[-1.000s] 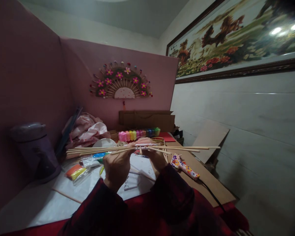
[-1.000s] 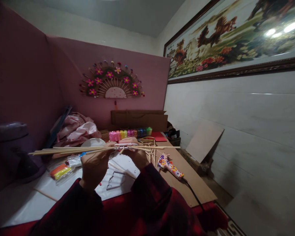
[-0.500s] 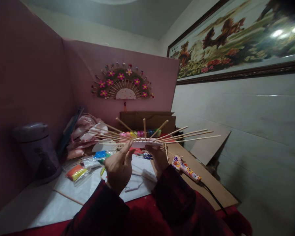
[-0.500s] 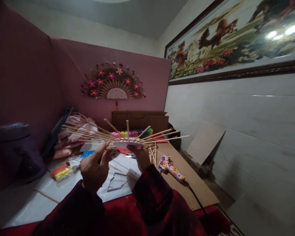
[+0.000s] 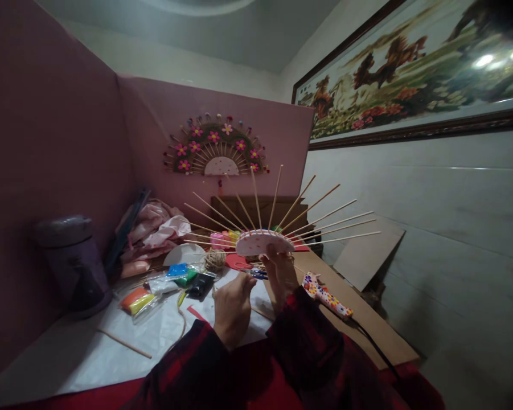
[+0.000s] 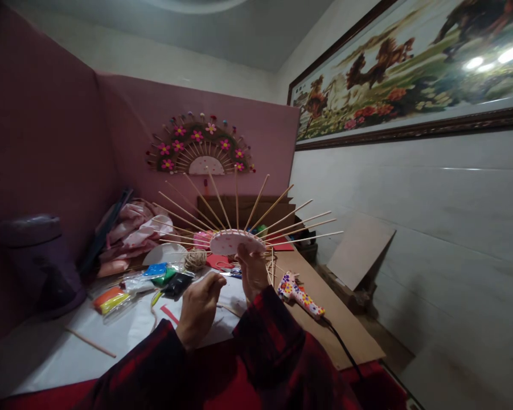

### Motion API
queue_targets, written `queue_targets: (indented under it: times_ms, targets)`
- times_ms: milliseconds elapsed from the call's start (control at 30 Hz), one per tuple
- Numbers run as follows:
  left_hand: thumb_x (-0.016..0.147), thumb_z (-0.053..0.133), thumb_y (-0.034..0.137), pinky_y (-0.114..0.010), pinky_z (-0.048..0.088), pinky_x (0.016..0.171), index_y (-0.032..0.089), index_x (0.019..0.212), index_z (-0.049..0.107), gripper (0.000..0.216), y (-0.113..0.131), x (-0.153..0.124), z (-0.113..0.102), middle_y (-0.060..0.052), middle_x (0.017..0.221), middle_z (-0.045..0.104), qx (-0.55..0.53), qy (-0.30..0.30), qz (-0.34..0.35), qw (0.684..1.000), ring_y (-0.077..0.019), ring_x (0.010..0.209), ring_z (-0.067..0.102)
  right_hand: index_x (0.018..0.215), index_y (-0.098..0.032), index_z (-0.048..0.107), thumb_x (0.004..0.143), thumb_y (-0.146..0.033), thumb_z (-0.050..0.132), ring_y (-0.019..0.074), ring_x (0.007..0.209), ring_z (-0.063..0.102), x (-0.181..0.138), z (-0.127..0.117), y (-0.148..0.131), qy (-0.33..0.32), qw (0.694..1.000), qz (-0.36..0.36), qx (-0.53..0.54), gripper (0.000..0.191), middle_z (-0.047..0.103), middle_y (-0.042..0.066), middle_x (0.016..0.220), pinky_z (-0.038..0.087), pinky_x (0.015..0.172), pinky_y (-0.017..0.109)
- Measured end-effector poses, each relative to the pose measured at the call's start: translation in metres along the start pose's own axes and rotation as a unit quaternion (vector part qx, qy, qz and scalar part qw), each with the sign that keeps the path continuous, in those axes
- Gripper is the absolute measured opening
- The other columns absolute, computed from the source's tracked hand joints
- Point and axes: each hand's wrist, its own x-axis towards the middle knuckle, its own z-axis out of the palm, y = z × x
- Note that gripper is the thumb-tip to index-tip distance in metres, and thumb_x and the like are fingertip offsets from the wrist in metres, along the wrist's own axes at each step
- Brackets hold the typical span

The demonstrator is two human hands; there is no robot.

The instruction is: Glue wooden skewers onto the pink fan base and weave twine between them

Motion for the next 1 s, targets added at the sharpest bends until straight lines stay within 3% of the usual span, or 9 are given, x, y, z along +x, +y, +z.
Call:
queue_targets:
  times_ms: [233,467,600,700,800,900,1000]
  targets:
    - [0.09,0.043,0.036,-0.024,0.031,0.054,0.02,0.069,0.059,0.031,-0.004,0.007,-0.003,0.0,0.057,0.059,-0.06,0.0,-0.131,0.989,-0.0131,0.053,0.053,0.077,-0.024,0.063,0.053,-0.021,0.084,0.0103,0.069,0.057,-0.002,0.004,-0.004,-0.019,0.994,0.045,0.099,0.032,0.065,-0.006,0.075,0.045,0.054,0.021]
    - [0.081,0.05,0.024,-0.025,0.038,0.064,0.02,0.079,0.059,0.01,-0.008,0.006,0.003,-0.001,0.072,0.063,-0.166,0.013,-0.155,0.974,-0.0156,0.067,0.056,0.084,-0.025,0.067,0.061,-0.018,0.08,0.013,0.076,0.061,-0.001,0.002,0.002,-0.047,0.989,0.056,0.131,0.028,0.07,-0.003,0.084,0.05,0.061,0.025]
    - [0.08,0.054,0.03,-0.026,0.037,0.058,0.02,0.074,0.059,0.013,-0.013,0.006,0.006,0.001,0.06,0.057,-0.218,0.013,-0.187,0.958,-0.0146,0.058,0.052,0.081,-0.023,0.067,0.06,-0.019,0.082,0.0125,0.08,0.062,-0.001,0.003,0.002,-0.047,0.986,0.061,0.145,0.026,0.071,-0.003,0.086,0.052,0.067,0.025]
    - [0.077,0.059,0.04,-0.025,0.035,0.053,0.019,0.068,0.058,0.023,-0.016,0.009,0.008,0.003,0.051,0.05,-0.278,0.021,-0.24,0.93,-0.0126,0.05,0.046,0.082,-0.023,0.067,0.059,-0.022,0.084,0.0119,0.078,0.062,-0.002,0.005,0.0,-0.029,0.981,0.092,0.17,0.028,0.07,-0.004,0.081,0.053,0.065,0.024]
    - [0.066,0.07,0.042,-0.025,0.038,0.057,0.016,0.074,0.06,0.029,-0.017,0.014,0.008,0.001,0.059,0.057,-0.365,0.05,-0.283,0.885,-0.0125,0.056,0.051,0.083,-0.022,0.067,0.061,-0.02,0.083,0.0113,0.076,0.063,-0.004,0.007,-0.002,-0.015,0.976,0.113,0.186,0.028,0.07,-0.003,0.079,0.053,0.062,0.022]
    - [0.06,0.078,0.04,-0.025,0.042,0.066,0.015,0.09,0.063,0.041,-0.016,0.02,0.003,-0.001,0.073,0.065,-0.439,0.073,-0.292,0.847,-0.0136,0.069,0.057,0.083,-0.02,0.067,0.063,-0.019,0.083,0.0104,0.071,0.064,-0.007,0.01,-0.003,-0.007,0.969,0.139,0.203,0.026,0.071,-0.003,0.077,0.054,0.06,0.021]
    - [0.062,0.079,0.039,-0.025,0.043,0.071,0.018,0.1,0.063,0.047,-0.011,0.024,-0.006,-0.001,0.082,0.068,-0.484,0.08,-0.273,0.827,-0.0133,0.075,0.06,0.079,-0.02,0.066,0.066,-0.019,0.081,0.0095,0.064,0.063,-0.012,0.013,-0.003,0.002,0.96,0.171,0.221,0.019,0.07,-0.004,0.07,0.054,0.057,0.021]
